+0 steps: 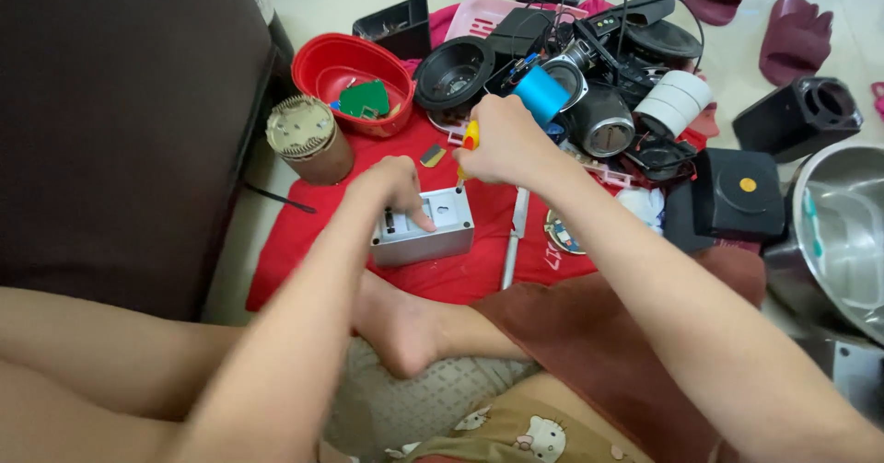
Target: The person is repairing a small electronic device, first disassembling a blue speaker and then using a screwdriver to close a white plastic housing.
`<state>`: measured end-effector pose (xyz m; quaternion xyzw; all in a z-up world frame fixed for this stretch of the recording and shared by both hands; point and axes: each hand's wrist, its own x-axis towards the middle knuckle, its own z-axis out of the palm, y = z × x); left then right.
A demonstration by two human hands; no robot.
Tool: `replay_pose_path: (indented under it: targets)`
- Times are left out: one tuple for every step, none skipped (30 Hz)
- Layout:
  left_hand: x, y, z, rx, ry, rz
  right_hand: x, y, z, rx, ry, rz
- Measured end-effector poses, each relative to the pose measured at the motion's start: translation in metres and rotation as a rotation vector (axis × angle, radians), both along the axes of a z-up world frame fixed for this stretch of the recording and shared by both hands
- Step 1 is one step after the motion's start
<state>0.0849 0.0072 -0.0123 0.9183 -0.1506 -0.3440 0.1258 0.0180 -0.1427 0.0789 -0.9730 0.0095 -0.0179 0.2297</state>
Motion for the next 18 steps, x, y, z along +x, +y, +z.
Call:
replay_pose_path:
  targets:
    - [0.015,-0.003,-0.013,0.012,-0.009,-0.006,0.000,0.000,0.001,0.012,-0.009,-0.006]
    - [0.030,-0.005,-0.026,0.078,0.009,-0.096,0.000,0.000,0.001,0.050,-0.006,-0.032]
    - [0.045,-0.008,-0.040,0.141,0.032,-0.183,0.000,0.000,0.002,0.085,0.000,-0.057]
    - [0.045,-0.006,-0.038,0.151,0.028,-0.186,-0.001,0.004,0.002,0.095,-0.005,-0.061]
    - [0.046,-0.005,-0.036,0.173,0.043,-0.322,-0.003,0.006,0.003,0.089,0.015,-0.075]
    - [0.046,-0.004,-0.035,0.195,0.059,-0.457,-0.005,0.007,0.004,0.083,0.034,-0.089]
    - [0.039,-0.003,-0.027,0.205,0.053,-0.470,-0.005,0.005,0.000,0.092,0.028,-0.102]
    - [0.032,-0.002,-0.019,0.227,-0.038,-0.668,-0.004,0.003,-0.004,0.108,0.048,-0.121]
    - [0.025,0.001,-0.010,0.248,-0.130,-0.862,-0.002,0.002,-0.008,0.124,0.066,-0.135]
    - [0.018,0.009,0.007,0.258,-0.135,-0.869,-0.003,0.007,-0.004,0.132,0.058,-0.142]
    - [0.010,0.014,0.023,0.339,-0.184,-1.038,-0.006,0.010,-0.002,0.128,0.062,-0.163]
    - [0.002,0.020,0.037,0.420,-0.234,-1.206,-0.008,0.014,0.000,0.124,0.066,-0.185]
    - [0.005,0.029,0.052,0.422,-0.232,-1.215,-0.011,0.014,0.004,0.129,0.067,-0.193]
    - [0.009,0.040,0.067,0.394,-0.266,-1.312,-0.013,0.015,0.006,0.159,0.063,-0.202]
    - [0.013,0.051,0.081,0.363,-0.299,-1.403,-0.015,0.017,0.009,0.188,0.059,-0.207]
    - [0.011,0.062,0.102,0.363,-0.297,-1.407,-0.018,0.018,0.010,0.191,0.060,-0.210]
    - [0.010,0.073,0.124,0.300,-0.307,-1.416,-0.020,0.019,0.013,0.179,0.076,-0.220]
    - [0.010,0.084,0.146,0.236,-0.317,-1.424,-0.020,0.020,0.016,0.167,0.091,-0.230]
